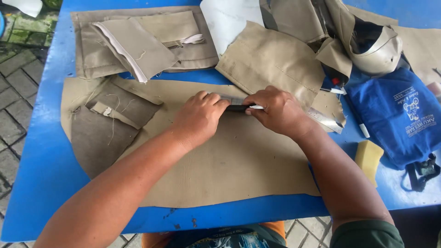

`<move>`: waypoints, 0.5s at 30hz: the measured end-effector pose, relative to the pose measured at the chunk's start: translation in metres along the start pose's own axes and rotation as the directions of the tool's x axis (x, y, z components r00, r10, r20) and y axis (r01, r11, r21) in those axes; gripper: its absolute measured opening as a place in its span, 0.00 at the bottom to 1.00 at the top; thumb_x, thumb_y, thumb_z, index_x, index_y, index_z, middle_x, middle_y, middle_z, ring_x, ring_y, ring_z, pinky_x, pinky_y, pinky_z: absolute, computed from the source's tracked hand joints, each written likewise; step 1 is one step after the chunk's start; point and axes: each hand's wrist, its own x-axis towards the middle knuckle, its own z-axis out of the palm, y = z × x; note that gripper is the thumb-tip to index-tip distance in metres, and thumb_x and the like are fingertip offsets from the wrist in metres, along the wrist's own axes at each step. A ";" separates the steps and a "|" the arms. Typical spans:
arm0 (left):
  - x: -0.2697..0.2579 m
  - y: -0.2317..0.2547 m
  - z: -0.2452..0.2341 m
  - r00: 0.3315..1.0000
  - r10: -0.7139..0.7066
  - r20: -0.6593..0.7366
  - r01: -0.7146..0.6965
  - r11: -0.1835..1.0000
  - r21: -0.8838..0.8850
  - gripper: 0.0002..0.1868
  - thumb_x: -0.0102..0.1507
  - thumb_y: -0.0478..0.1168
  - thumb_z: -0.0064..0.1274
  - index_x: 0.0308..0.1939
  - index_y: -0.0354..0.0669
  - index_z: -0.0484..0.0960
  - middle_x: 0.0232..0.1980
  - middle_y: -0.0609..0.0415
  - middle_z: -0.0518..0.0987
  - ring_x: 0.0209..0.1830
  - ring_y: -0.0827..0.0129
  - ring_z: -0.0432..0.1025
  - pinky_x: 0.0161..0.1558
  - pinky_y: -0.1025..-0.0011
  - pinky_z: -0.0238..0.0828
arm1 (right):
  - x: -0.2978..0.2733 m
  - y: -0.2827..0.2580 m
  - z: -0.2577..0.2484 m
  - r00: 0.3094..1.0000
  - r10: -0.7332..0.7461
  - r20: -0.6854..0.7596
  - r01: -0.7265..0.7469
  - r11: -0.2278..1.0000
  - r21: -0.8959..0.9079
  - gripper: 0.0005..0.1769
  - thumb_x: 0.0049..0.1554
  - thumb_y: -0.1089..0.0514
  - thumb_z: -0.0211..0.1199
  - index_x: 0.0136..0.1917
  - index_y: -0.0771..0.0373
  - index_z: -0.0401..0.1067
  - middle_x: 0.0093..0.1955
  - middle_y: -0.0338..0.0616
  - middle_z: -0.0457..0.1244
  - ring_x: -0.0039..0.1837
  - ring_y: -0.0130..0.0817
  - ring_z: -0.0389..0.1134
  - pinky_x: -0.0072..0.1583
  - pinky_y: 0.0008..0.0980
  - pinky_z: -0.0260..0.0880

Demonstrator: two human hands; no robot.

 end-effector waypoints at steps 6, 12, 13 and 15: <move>0.031 -0.007 -0.018 0.985 -0.112 0.130 0.141 0.961 -0.237 0.15 0.63 0.29 0.44 0.50 0.37 0.83 0.45 0.42 0.73 0.43 0.41 0.76 0.39 0.49 0.78 | 0.009 0.023 0.014 0.978 0.183 0.099 -0.191 0.978 0.081 0.09 0.57 0.57 0.69 0.52 0.47 0.79 0.46 0.37 0.72 0.52 0.45 0.73 0.51 0.45 0.74; 0.042 -0.025 0.012 0.957 -0.169 0.234 0.209 0.965 -0.156 0.11 0.60 0.36 0.47 0.41 0.44 0.85 0.44 0.46 0.71 0.50 0.44 0.71 0.42 0.49 0.77 | 0.010 0.021 0.007 0.947 0.274 0.167 -0.274 0.961 -0.024 0.12 0.58 0.47 0.69 0.56 0.42 0.78 0.51 0.40 0.68 0.55 0.45 0.72 0.56 0.45 0.74; 0.044 -0.021 0.011 0.959 -0.164 0.233 0.204 0.966 -0.159 0.11 0.60 0.36 0.47 0.41 0.44 0.85 0.44 0.46 0.71 0.50 0.44 0.71 0.42 0.49 0.77 | 0.008 0.019 0.005 0.946 0.279 0.165 -0.278 0.960 -0.027 0.12 0.58 0.47 0.69 0.56 0.42 0.78 0.51 0.40 0.68 0.55 0.45 0.72 0.56 0.45 0.74; 0.043 -0.018 0.007 0.950 -0.206 0.233 0.230 0.970 -0.081 0.12 0.59 0.43 0.46 0.41 0.46 0.83 0.44 0.48 0.72 0.51 0.46 0.72 0.45 0.49 0.76 | 0.007 0.013 0.001 0.961 0.231 0.154 -0.232 0.973 -0.014 0.11 0.56 0.51 0.70 0.52 0.52 0.79 0.47 0.47 0.67 0.52 0.53 0.72 0.53 0.50 0.74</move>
